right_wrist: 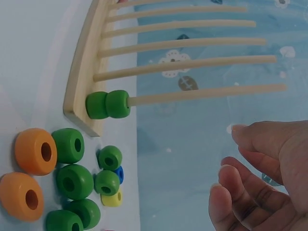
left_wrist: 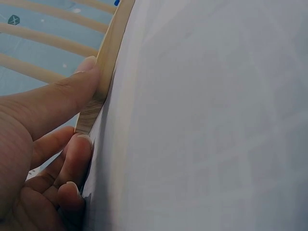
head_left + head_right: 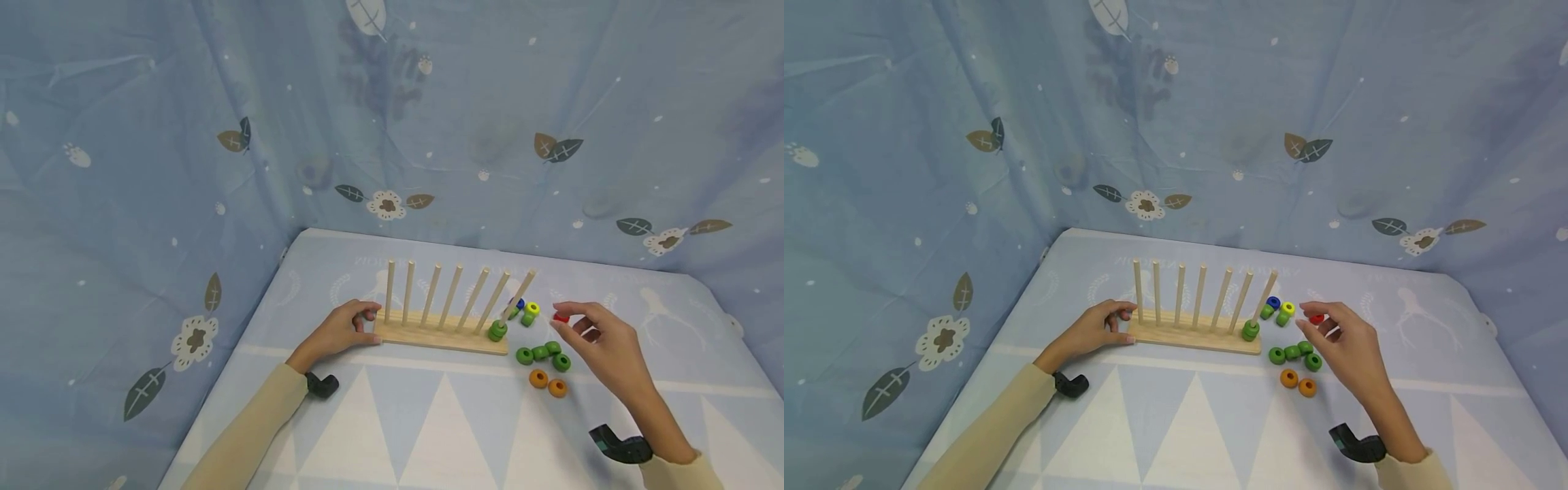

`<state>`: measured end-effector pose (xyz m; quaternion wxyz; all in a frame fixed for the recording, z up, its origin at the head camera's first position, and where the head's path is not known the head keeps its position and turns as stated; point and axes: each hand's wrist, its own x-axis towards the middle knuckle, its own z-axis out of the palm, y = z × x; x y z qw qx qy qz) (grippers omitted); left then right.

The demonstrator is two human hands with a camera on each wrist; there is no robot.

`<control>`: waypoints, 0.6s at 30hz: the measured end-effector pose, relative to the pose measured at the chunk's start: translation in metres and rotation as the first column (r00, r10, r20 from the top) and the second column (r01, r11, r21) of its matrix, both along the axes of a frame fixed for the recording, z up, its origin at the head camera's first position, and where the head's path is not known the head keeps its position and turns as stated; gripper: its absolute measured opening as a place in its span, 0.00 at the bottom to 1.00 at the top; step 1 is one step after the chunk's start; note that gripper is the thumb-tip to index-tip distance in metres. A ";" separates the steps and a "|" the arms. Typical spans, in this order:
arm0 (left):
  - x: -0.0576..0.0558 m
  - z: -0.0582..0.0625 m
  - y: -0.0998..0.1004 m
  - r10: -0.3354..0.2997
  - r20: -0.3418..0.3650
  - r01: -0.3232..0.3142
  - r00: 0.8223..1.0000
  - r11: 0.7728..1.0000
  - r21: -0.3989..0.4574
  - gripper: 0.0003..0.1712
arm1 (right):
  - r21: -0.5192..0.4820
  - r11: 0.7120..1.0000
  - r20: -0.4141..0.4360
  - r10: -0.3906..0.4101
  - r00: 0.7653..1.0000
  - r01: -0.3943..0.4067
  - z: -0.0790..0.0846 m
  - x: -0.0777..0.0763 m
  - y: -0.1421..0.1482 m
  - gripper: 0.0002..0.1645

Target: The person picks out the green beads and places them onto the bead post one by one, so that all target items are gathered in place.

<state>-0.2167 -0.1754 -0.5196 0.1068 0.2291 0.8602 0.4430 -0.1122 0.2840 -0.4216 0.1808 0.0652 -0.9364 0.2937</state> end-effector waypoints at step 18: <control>0.001 0.002 0.000 0.003 0.017 -0.003 1.000 1.000 -0.006 0.40 | -0.021 0.999 0.045 -0.028 0.999 0.029 -0.016 0.007 0.005 0.19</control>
